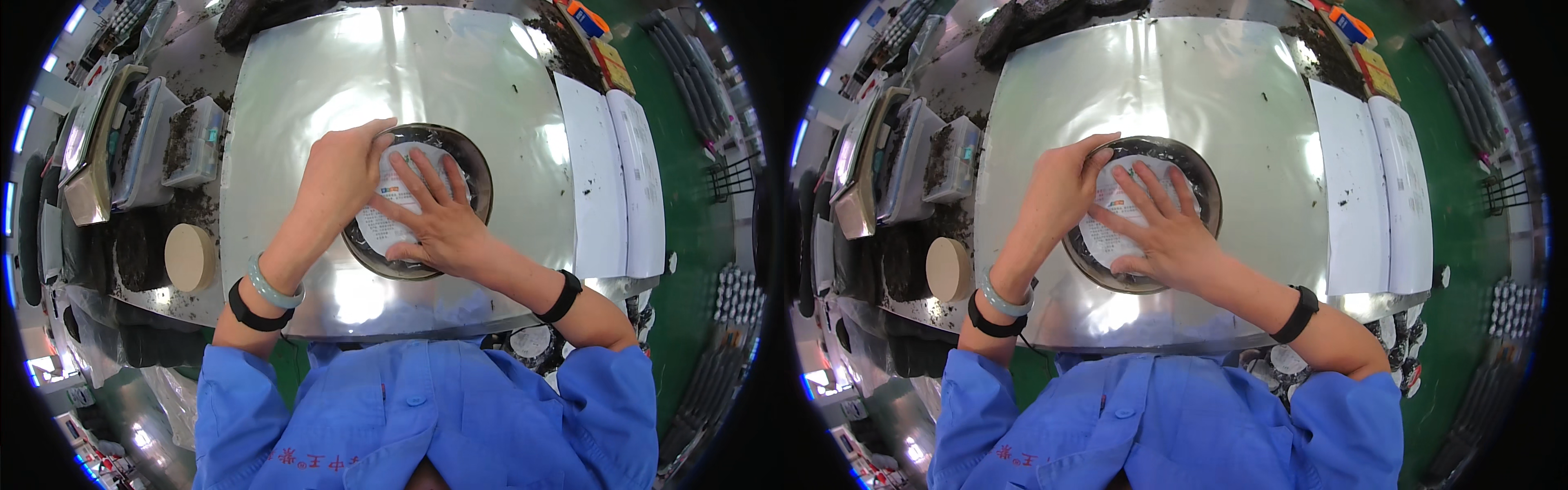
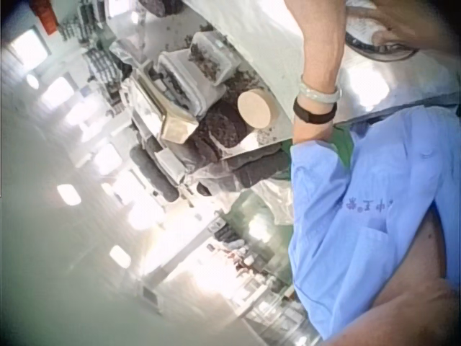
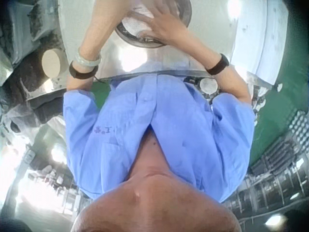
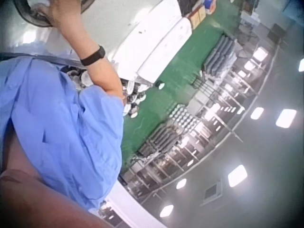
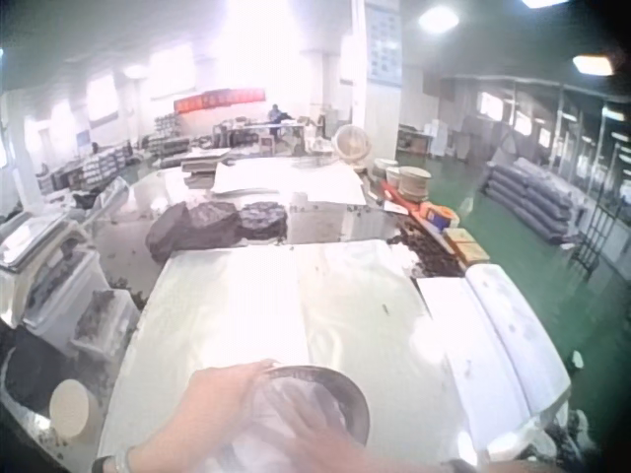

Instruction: The person places a dark compressed tea cake into a round metal mold, wraps it in plastic film, and seals it with a paper label. This process is repeated for multiple tea cakes on a stainless steel workbench in a factory setting.

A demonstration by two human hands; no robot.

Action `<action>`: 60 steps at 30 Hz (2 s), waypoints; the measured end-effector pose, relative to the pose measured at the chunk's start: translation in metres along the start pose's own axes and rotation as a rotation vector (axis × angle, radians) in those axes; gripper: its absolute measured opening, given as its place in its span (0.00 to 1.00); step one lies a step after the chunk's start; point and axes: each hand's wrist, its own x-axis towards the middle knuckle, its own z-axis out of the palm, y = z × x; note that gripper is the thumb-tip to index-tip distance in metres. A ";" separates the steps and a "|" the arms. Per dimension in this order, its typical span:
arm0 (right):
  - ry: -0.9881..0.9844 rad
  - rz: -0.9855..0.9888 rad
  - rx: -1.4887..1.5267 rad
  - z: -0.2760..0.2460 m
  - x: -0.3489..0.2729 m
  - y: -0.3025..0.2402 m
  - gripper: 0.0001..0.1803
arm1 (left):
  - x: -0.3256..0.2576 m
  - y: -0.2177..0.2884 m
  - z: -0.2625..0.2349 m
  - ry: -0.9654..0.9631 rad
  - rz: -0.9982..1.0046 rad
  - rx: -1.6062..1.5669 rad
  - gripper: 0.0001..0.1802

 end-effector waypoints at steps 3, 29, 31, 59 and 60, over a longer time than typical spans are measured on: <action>-0.027 0.038 0.013 0.006 0.005 0.000 0.34 | -0.018 0.019 0.001 0.152 0.209 0.137 0.18; 0.699 1.271 1.511 -0.019 -0.182 0.094 0.40 | -0.044 0.034 0.026 -0.432 -0.728 -1.542 0.23; 1.294 1.168 1.544 -0.047 -0.226 0.111 0.37 | -0.042 -0.015 0.032 -0.166 -0.695 -1.634 0.23; 0.427 0.732 0.621 -0.008 -0.105 0.056 0.33 | -0.165 -0.127 0.000 -0.500 -0.247 -0.518 0.17; 0.424 0.760 0.614 -0.010 -0.113 0.059 0.33 | -0.169 -0.124 -0.006 -0.465 0.088 -0.220 0.15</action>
